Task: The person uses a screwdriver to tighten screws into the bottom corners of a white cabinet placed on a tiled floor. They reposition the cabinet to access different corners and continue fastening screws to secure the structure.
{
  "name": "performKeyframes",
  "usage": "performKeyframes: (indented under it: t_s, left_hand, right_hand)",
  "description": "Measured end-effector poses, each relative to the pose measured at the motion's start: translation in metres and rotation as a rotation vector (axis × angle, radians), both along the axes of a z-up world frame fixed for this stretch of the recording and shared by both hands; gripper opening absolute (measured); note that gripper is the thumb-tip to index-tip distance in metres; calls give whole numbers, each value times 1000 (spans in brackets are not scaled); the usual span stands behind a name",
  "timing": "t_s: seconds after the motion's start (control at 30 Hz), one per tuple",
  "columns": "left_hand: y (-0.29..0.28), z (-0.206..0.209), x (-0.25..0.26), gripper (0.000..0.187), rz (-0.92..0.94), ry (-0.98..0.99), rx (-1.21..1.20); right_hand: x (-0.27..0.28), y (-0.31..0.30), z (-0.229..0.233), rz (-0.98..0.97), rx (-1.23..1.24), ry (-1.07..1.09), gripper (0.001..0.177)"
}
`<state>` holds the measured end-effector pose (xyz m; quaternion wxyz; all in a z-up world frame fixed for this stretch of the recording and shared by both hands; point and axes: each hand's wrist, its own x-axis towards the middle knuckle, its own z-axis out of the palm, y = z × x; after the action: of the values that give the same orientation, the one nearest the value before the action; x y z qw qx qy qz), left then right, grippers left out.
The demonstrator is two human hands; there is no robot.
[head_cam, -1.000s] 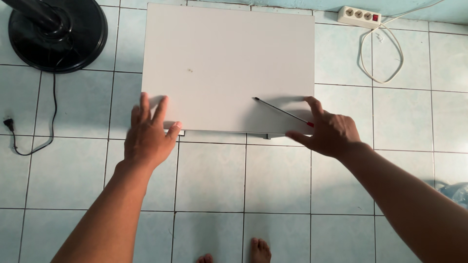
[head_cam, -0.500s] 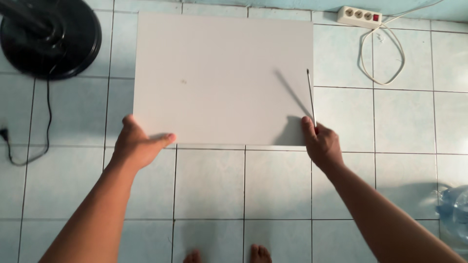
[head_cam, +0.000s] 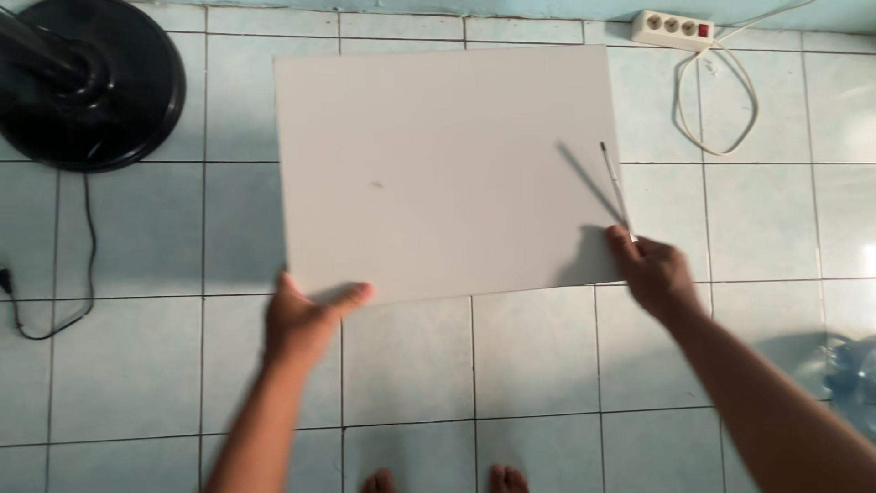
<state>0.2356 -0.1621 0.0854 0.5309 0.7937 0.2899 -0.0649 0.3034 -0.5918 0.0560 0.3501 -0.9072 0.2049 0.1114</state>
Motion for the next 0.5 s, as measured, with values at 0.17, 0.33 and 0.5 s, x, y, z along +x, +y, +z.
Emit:
performKeyframes:
  t_s: [0.17, 0.33, 0.5]
  left_hand:
    - [-56, 3, -34, 90, 117, 99, 50]
    - [-106, 5, -57, 107, 144, -21, 67]
    - [-149, 6, -73, 111, 183, 122, -27]
  right_hand:
    - [28, -30, 21, 94, -229, 126, 66]
    - [58, -56, 36, 188, -344, 131, 68]
    - [66, -73, 30, 52, -368, 79, 66]
